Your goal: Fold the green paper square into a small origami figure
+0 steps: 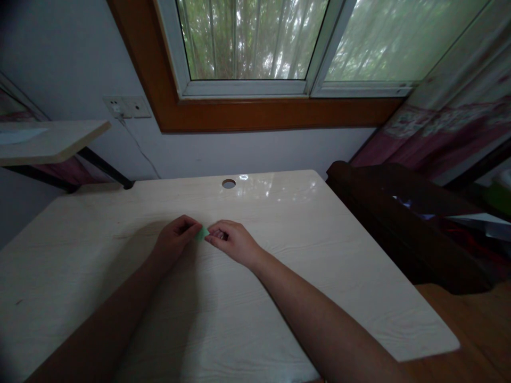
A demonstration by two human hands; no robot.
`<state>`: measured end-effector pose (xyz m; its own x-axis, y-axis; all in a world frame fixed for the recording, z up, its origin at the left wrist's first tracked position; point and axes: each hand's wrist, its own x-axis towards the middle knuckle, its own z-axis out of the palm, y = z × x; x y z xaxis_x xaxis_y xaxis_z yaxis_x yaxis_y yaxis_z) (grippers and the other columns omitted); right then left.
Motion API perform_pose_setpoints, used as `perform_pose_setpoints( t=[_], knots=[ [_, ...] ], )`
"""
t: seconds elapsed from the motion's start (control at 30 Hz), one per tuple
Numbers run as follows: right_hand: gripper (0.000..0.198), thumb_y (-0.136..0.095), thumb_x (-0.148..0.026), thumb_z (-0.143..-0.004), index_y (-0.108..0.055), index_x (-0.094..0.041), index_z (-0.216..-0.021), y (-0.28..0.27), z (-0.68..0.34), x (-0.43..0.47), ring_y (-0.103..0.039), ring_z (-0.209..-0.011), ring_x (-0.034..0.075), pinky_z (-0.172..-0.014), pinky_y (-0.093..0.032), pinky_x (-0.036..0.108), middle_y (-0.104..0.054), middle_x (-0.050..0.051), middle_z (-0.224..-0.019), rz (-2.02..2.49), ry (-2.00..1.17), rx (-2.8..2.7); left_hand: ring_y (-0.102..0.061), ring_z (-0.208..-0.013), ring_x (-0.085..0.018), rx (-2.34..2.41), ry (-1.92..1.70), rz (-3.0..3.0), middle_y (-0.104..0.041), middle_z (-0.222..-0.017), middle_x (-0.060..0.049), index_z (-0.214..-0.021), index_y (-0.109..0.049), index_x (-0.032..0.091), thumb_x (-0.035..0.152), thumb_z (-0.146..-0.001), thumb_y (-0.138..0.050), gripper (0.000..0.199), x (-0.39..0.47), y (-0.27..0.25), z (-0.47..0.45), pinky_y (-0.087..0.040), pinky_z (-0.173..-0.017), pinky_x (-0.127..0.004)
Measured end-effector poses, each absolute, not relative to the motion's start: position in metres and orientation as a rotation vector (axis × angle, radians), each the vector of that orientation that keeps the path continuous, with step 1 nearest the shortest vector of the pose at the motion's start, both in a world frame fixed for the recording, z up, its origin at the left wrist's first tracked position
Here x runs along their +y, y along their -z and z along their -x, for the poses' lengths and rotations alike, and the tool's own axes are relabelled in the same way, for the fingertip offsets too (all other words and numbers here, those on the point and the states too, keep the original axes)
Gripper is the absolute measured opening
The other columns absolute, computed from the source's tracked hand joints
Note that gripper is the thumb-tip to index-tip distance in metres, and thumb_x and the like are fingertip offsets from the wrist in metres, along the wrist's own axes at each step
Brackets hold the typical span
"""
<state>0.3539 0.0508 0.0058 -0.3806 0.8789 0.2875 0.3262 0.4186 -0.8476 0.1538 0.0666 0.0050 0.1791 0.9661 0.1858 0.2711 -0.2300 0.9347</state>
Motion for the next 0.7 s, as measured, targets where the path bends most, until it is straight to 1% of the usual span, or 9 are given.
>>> perform_pose_setpoints(
  t=[0.13,0.23,0.37,0.5,0.6,0.7],
  knots=[
    [0.017,-0.061,-0.033,-0.089,-0.07,-0.02,-0.094,-0.0061,-0.3543,0.0512,-0.059,-0.075,0.015,-0.071,-0.046,0.026,-0.067,0.004,-0.086,1.022,-0.925,-1.913,-0.056,-0.064,-0.013,1.199,-1.07,-1.669,-0.063,-0.068,0.001,-0.076,-0.065,0.017,0.038,-0.081,-0.065,0.021,0.0657,-0.0064,-0.1538,-0.045,-0.061,-0.022],
    [0.017,-0.059,-0.032,-0.091,-0.07,-0.019,-0.092,-0.0069,-0.3556,0.0517,-0.06,-0.075,0.015,-0.071,-0.046,0.026,-0.068,0.004,-0.084,1.038,-0.935,-1.909,-0.058,-0.064,-0.013,1.21,-1.046,-1.678,-0.065,-0.068,0.001,-0.076,-0.067,0.017,0.04,-0.081,-0.066,0.023,0.0651,-0.0077,-0.1543,-0.046,-0.061,-0.023],
    [0.018,-0.056,-0.031,-0.091,-0.067,-0.018,-0.087,-0.0055,-0.3573,0.0521,-0.059,-0.072,0.014,-0.067,-0.044,0.024,-0.066,0.003,-0.078,1.064,-0.967,-1.829,-0.062,-0.066,-0.015,1.203,-1.028,-1.631,-0.07,-0.072,-0.001,-0.078,-0.07,0.018,0.042,-0.079,-0.068,0.024,0.0661,-0.0071,-0.1553,-0.05,-0.063,-0.024],
    [0.016,-0.054,-0.029,-0.091,-0.064,-0.017,-0.087,-0.0018,-0.3581,0.0526,-0.057,-0.07,0.013,-0.065,-0.044,0.023,-0.063,0.002,-0.075,1.076,-0.988,-1.761,-0.066,-0.066,-0.016,1.157,-1.02,-1.544,-0.071,-0.072,-0.002,-0.079,-0.07,0.018,0.041,-0.077,-0.07,0.024,0.0676,-0.0045,-0.1555,-0.054,-0.065,-0.026],
    [0.015,-0.054,-0.027,-0.091,-0.064,-0.017,-0.085,-0.0002,-0.3586,0.0528,-0.056,-0.07,0.013,-0.065,-0.043,0.023,-0.062,0.001,-0.076,1.067,-0.961,-1.776,-0.066,-0.068,-0.016,1.145,-1.009,-1.53,-0.071,-0.073,-0.002,-0.083,-0.07,0.017,0.041,-0.076,-0.071,0.024,0.0677,-0.0028,-0.155,-0.054,-0.067,-0.026],
    [0.014,-0.055,-0.026,-0.091,-0.063,-0.017,-0.084,-0.0003,-0.3591,0.0527,-0.056,-0.07,0.013,-0.065,-0.042,0.024,-0.061,0.001,-0.076,1.054,-0.932,-1.792,-0.065,-0.07,-0.015,1.117,-0.973,-1.544,-0.071,-0.076,-0.002,-0.088,-0.071,0.018,0.039,-0.078,-0.069,0.024,0.0668,-0.0028,-0.1548,-0.053,-0.068,-0.025]
  ],
)
